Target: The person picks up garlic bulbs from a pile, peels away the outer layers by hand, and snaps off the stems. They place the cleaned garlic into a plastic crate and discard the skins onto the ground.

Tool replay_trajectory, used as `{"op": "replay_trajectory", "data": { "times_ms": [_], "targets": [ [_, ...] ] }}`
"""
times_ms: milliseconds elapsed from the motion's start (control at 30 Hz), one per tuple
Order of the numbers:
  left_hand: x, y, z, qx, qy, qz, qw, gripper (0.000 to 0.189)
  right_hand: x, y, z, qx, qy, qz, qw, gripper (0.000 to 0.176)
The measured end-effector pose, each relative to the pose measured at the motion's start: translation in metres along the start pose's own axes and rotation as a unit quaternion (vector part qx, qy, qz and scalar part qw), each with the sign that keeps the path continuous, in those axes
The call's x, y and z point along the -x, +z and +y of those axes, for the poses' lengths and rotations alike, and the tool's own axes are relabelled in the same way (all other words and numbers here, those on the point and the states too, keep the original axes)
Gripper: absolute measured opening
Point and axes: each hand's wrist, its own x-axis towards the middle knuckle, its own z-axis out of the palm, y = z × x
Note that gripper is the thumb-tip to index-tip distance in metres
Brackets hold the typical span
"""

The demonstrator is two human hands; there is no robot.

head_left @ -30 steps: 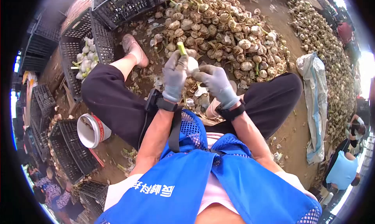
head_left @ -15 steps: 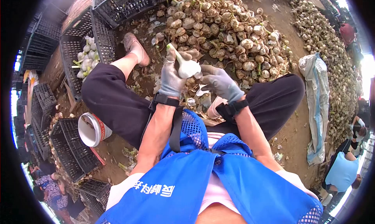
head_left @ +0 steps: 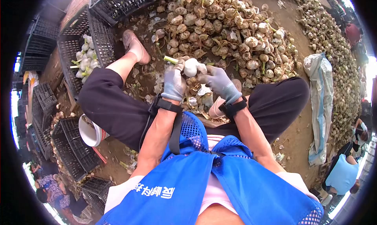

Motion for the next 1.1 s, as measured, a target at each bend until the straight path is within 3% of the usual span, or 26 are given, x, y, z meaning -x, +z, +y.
{"op": "replay_trajectory", "data": {
  "times_ms": [33,67,100,133,167,200,233,267,300,333,367,433,467,500,533,567,633,700,733,767,800,867,933,967,1033,1100],
  "targets": [
    [0.002,0.003,0.002,0.001,-0.006,0.001,1.000,0.025,-0.001,0.003,-0.007,0.164,-0.031,0.015,0.986,0.026],
    [0.001,0.006,0.003,-0.030,-0.012,0.001,0.999,0.024,-0.006,0.011,0.008,0.179,-0.104,0.090,0.974,0.021],
    [0.000,0.007,0.003,-0.061,-0.015,0.000,0.998,0.024,-0.010,0.010,0.017,0.180,-0.101,0.091,0.974,0.021],
    [-0.002,0.002,-0.004,-0.086,0.030,-0.014,0.996,0.024,-0.015,0.008,0.024,-0.035,-0.064,0.057,0.996,0.018],
    [-0.004,-0.003,-0.005,-0.086,0.029,-0.010,0.996,0.024,-0.021,0.006,0.034,-0.249,-0.022,0.018,0.968,0.016],
    [-0.006,-0.007,-0.004,0.093,-0.046,-0.001,0.995,0.024,-0.029,-0.001,0.052,-0.360,0.067,-0.021,0.930,0.011],
    [-0.009,-0.011,-0.003,0.269,-0.118,0.006,0.956,0.024,-0.047,-0.004,0.101,-0.270,0.048,-0.066,0.959,0.016],
    [-0.013,-0.016,-0.005,0.326,-0.133,0.030,0.936,0.026,-0.051,-0.005,0.097,0.126,-0.038,-0.106,0.986,0.020],
    [-0.018,-0.022,-0.004,0.321,-0.134,0.031,0.937,0.027,-0.058,-0.004,0.094,0.503,-0.121,-0.130,0.846,0.024],
    [-0.020,-0.026,-0.004,0.345,-0.148,0.044,0.926,0.028,-0.055,0.012,0.099,0.339,0.019,-0.017,0.940,0.029],
    [-0.020,-0.028,-0.001,0.367,-0.163,0.055,0.914,0.029,-0.042,0.025,0.071,0.392,0.049,0.024,0.918,0.030],
    [-0.027,-0.040,0.004,0.414,-0.203,0.098,0.882,0.024,-0.040,0.030,0.057,0.434,0.058,-0.006,0.899,0.032],
    [-0.028,-0.040,0.022,0.436,-0.187,0.110,0.874,0.024,-0.044,0.025,0.051,0.407,0.114,-0.078,0.903,0.034],
    [-0.026,-0.036,0.050,0.456,-0.173,0.123,0.864,0.026,-0.045,0.021,0.052,0.406,0.122,-0.072,0.903,0.034],
    [-0.028,-0.042,0.075,0.520,-0.048,-0.089,0.848,0.035,-0.045,0.016,0.054,0.410,0.159,-0.077,0.895,0.036],
    [-0.034,-0.048,0.104,0.517,0.013,-0.040,0.855,0.042,-0.048,0.010,0.055,0.415,0.195,-0.082,0.885,0.038],
    [-0.018,-0.060,0.150,0.493,0.173,-0.006,0.853,0.051,-0.068,-0.012,0.082,0.429,0.144,0.034,0.891,0.039],
    [-0.015,-0.073,0.159,0.526,0.200,0.019,0.826,0.056,-0.086,-0.028,0.059,0.463,0.135,0.195,0.854,0.038],
    [-0.025,-0.095,0.143,0.504,0.168,0.016,0.847,0.048,-0.099,-0.037,0.054,0.494,0.157,0.251,0.817,0.039],
    [-0.031,-0.098,0.120,0.386,0.164,0.021,0.908,0.036,-0.109,-0.045,0.044,0.512,0.197,0.257,0.796,0.044],
    [-0.034,-0.092,0.100,0.387,0.044,0.068,0.919,0.028,-0.123,-0.053,0.051,0.518,0.211,0.266,0.785,0.045],
    [-0.033,-0.058,0.067,0.305,-0.100,0.134,0.938,0.025,-0.141,-0.062,0.066,0.520,0.255,0.253,0.775,0.050],
    [-0.031,-0.036,0.038,0.287,-0.149,0.134,0.937,0.027,-0.152,-0.060,0.085,0.541,0.227,0.307,0.749,0.052],
    [-0.033,-0.045,0.019,0.303,-0.175,0.071,0.934,0.030,-0.160,-0.059,0.091,0.568,0.204,0.335,0.723,0.051],
    [-0.029,-0.032,0.006,0.173,-0.156,0.133,0.963,0.030,-0.173,-0.065,0.086,0.538,0.220,0.308,0.753,0.045],
    [-0.032,-0.030,-0.010,0.143,-0.180,0.185,0.955,0.030,-0.175,-0.081,0.086,0.506,0.241,0.287,0.777,0.040]
  ]
}}
